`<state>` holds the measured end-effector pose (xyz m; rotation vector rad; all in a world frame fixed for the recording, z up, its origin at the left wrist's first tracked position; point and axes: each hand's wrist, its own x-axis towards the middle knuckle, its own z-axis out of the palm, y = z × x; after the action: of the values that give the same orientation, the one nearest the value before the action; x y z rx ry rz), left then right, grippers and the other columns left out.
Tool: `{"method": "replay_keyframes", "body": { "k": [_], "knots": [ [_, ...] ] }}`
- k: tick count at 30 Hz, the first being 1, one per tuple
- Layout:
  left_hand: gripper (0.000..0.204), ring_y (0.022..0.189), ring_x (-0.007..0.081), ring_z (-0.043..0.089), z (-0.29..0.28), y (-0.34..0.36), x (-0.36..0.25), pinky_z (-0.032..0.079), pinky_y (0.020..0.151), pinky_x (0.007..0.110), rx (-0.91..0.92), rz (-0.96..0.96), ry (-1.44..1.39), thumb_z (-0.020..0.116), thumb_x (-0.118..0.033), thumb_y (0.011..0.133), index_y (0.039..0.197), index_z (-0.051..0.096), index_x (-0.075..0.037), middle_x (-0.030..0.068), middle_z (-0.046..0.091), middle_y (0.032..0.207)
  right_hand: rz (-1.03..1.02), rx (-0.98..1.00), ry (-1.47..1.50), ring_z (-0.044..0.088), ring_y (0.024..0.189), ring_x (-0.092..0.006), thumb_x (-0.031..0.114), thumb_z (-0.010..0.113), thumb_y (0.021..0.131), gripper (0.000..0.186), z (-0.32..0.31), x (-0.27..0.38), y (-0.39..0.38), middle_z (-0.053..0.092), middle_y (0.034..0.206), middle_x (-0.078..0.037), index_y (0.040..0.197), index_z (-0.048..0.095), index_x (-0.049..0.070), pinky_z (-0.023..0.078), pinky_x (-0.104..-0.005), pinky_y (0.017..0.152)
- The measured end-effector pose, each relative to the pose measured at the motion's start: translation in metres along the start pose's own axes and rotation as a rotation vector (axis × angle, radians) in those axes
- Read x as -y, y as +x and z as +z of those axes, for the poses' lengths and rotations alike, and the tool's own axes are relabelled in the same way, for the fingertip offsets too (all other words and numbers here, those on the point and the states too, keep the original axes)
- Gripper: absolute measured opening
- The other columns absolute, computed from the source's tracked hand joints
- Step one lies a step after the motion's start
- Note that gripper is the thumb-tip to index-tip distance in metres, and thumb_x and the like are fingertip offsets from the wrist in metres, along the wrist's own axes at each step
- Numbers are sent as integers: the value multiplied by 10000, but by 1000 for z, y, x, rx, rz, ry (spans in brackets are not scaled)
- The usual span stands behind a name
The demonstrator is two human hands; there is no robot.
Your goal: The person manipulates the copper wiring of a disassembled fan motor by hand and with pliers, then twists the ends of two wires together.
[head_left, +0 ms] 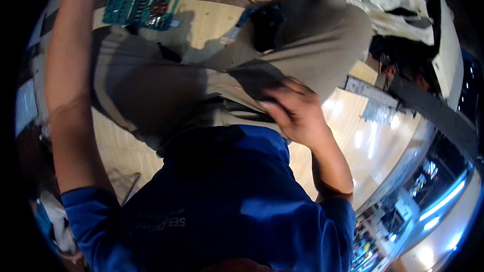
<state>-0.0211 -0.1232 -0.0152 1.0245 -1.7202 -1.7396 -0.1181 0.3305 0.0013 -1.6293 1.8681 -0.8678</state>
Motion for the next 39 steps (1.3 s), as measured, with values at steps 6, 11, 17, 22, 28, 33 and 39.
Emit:
{"method": "replay_keyframes", "body": {
  "k": [6,11,17,22,28,33,39],
  "knots": [
    [310,779,220,645,2,-20,-2,546,657,341,115,35,58,539,-254,925,1137,537,-28,114,618,1000,-344,585,-186,617,937,-330,255,602,852,222,77,-18,68,645,927,-180,966,625,66,486,-429,848],
    [280,760,222,648,-31,-35,1,551,634,334,-11,17,-23,547,-211,922,1125,530,-18,114,617,989,-190,852,73,640,809,-318,242,574,899,226,57,-15,118,651,825,-180,921,639,26,496,-413,754],
    [266,768,231,650,-56,-54,6,552,642,351,-187,-12,-261,532,-196,931,1125,519,-15,125,622,992,509,313,694,346,471,-47,250,521,964,201,-11,-24,220,421,587,60,876,593,83,251,-207,421],
    [329,919,223,629,-2,-67,19,535,766,331,-52,-123,18,516,-262,947,1124,574,10,138,614,1096,604,172,858,298,471,-46,247,497,975,190,0,-46,270,376,600,63,907,572,86,216,-194,410],
    [420,1184,224,507,38,-77,-1,411,1011,318,333,-73,269,534,-218,947,1300,468,-1,154,536,1293,635,196,884,337,479,-56,326,472,982,270,37,-45,284,422,611,33,980,574,77,235,-200,409],
    [390,1069,172,552,52,-60,-18,455,911,273,178,12,35,532,-199,952,1278,471,6,107,592,1174,651,253,863,402,473,-79,351,491,963,322,44,-54,288,479,603,29,942,587,44,303,-234,410],
    [307,904,122,595,42,-40,4,486,805,252,98,186,-172,534,-178,947,1174,540,30,62,634,1010,572,314,728,362,464,-55,348,491,969,268,55,-72,278,455,595,36,834,543,123,249,-206,400]
  ]
}}
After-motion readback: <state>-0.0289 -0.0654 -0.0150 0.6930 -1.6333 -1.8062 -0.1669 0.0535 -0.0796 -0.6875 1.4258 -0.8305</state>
